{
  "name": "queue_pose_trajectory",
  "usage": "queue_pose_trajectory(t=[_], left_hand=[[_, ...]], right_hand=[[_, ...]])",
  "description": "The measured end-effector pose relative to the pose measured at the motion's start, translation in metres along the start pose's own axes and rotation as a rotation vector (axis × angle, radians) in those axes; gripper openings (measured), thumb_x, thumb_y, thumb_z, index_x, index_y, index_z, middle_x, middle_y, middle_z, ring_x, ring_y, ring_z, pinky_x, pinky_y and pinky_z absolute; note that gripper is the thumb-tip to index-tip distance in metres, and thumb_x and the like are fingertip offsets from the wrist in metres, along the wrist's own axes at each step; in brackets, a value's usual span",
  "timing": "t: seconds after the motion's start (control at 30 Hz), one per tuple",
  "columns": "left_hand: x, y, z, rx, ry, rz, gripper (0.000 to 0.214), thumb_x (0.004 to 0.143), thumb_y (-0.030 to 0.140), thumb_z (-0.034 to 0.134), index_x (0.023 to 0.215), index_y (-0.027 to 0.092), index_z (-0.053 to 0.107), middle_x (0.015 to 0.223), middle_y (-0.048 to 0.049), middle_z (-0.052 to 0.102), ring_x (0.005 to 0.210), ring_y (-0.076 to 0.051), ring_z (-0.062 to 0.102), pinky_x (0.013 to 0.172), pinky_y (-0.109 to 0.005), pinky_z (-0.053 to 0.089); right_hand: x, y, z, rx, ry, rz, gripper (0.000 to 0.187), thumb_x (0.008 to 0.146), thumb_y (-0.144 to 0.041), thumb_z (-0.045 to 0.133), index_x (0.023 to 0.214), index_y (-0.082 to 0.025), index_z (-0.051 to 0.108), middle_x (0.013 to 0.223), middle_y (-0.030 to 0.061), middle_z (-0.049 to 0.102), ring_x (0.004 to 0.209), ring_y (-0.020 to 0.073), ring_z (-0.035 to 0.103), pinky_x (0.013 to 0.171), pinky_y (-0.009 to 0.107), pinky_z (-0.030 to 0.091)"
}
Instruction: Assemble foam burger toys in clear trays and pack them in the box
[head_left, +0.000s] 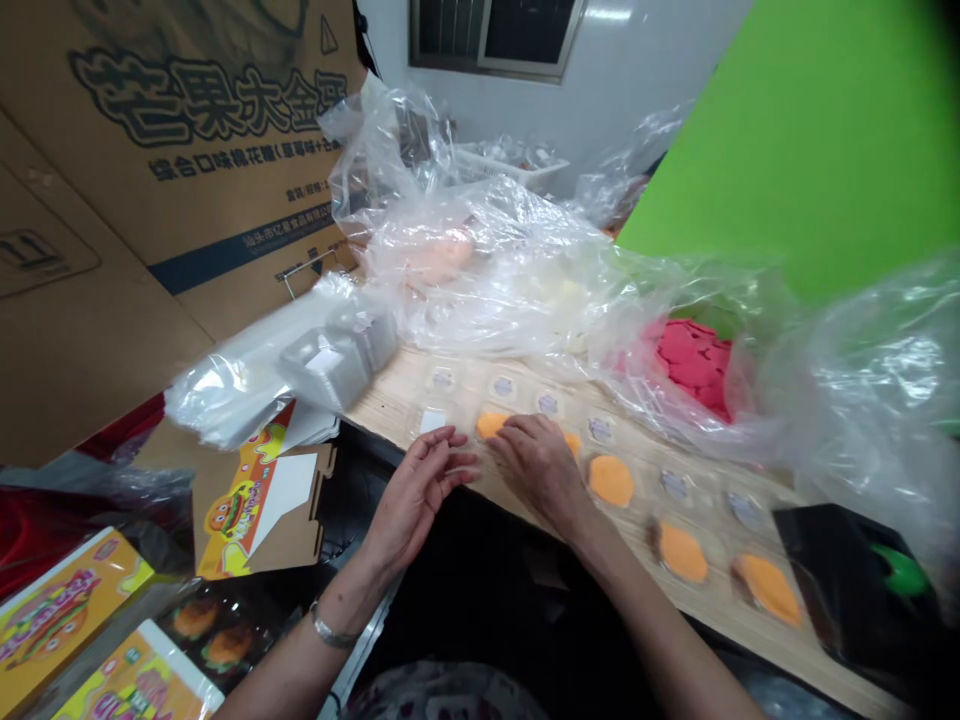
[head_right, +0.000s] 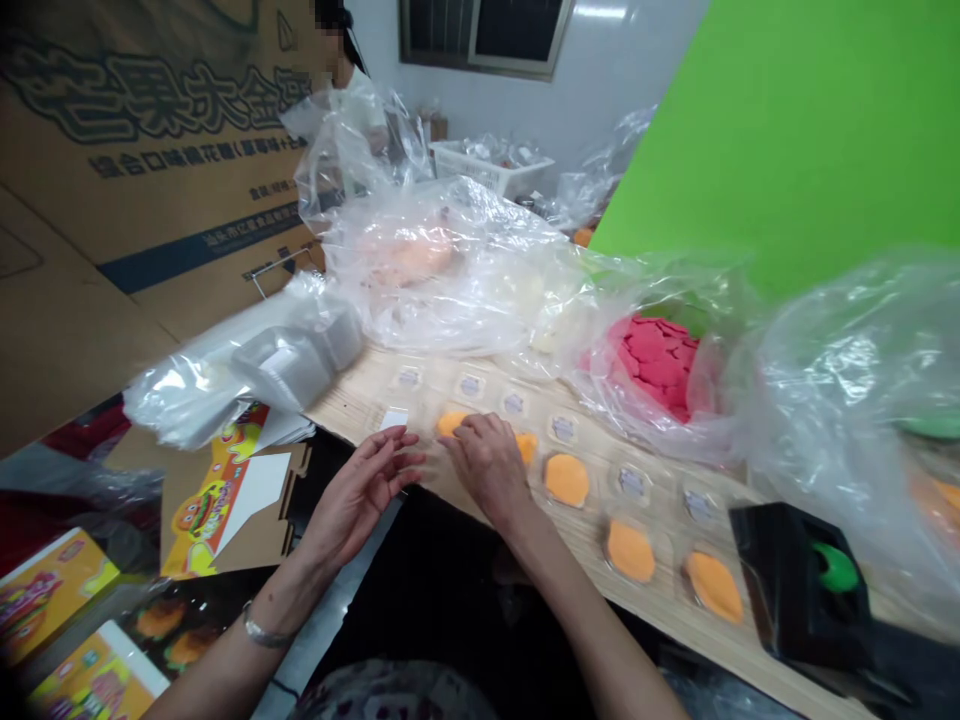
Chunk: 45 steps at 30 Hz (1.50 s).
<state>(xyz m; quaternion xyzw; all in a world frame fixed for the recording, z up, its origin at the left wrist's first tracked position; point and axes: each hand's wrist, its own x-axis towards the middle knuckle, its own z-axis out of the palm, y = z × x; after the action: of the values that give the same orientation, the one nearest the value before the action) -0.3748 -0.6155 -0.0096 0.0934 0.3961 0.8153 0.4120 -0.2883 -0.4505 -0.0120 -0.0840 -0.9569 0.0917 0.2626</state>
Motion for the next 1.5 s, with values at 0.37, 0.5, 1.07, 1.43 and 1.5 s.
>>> queue_pose_trajectory(t=[0.37,0.5,1.07,1.43,1.5], left_hand=[[0.039,0.022,0.020,0.815,-0.202,0.209,0.037,0.074,0.051,0.064,0.091,0.018,0.061,0.061,0.0005,0.059,0.059,-0.015,0.053,0.060,-0.024,0.044],[0.087,0.014,0.065,1.145,-0.373,0.507,0.034,0.077,0.054,0.056,0.082,0.022,0.065,0.063,-0.0018,0.061,0.061,-0.019,0.057,0.064,-0.029,0.046],[0.104,-0.103,0.274,1.062,-1.370,0.517,0.036,0.081,0.024,0.052,0.115,0.026,0.062,0.119,-0.0076,0.062,0.110,-0.026,0.055,0.098,-0.038,0.039],[0.147,-0.305,0.471,1.717,-1.522,0.526,0.012,0.071,0.010,0.056,0.074,0.016,0.067,0.082,-0.0129,0.070,0.096,-0.029,0.060,0.101,-0.051,0.026],[0.154,-0.316,0.462,1.831,-1.509,0.546,0.008,0.070,0.011,0.060,0.067,0.015,0.066,0.078,-0.0131,0.070,0.096,-0.030,0.060,0.103,-0.055,0.016]], right_hand=[[-0.015,0.005,-0.026,-0.148,0.106,0.106,0.024,0.092,-0.027,0.046,0.072,-0.018,0.057,0.072,0.0040,0.062,0.073,0.0169,0.055,0.070,0.030,0.043],[-0.010,0.022,-0.049,-0.332,0.038,0.190,0.020,0.090,-0.031,0.049,0.082,-0.018,0.060,0.085,0.0057,0.065,0.082,0.0181,0.058,0.075,0.030,0.045],[-0.194,0.232,-0.251,-0.446,-0.385,1.113,0.025,0.089,-0.032,0.055,0.107,-0.014,0.059,0.105,0.0057,0.062,0.091,0.0165,0.062,0.079,0.037,0.052],[-0.226,0.258,-0.251,-0.358,-0.311,0.939,0.024,0.072,0.003,0.054,0.079,-0.017,0.066,0.079,0.0056,0.070,0.078,0.0170,0.065,0.068,0.023,0.045],[-0.233,0.281,-0.267,-0.364,-0.277,0.974,0.023,0.072,0.001,0.054,0.080,-0.016,0.067,0.081,0.0074,0.070,0.080,0.0193,0.065,0.068,0.024,0.045]])
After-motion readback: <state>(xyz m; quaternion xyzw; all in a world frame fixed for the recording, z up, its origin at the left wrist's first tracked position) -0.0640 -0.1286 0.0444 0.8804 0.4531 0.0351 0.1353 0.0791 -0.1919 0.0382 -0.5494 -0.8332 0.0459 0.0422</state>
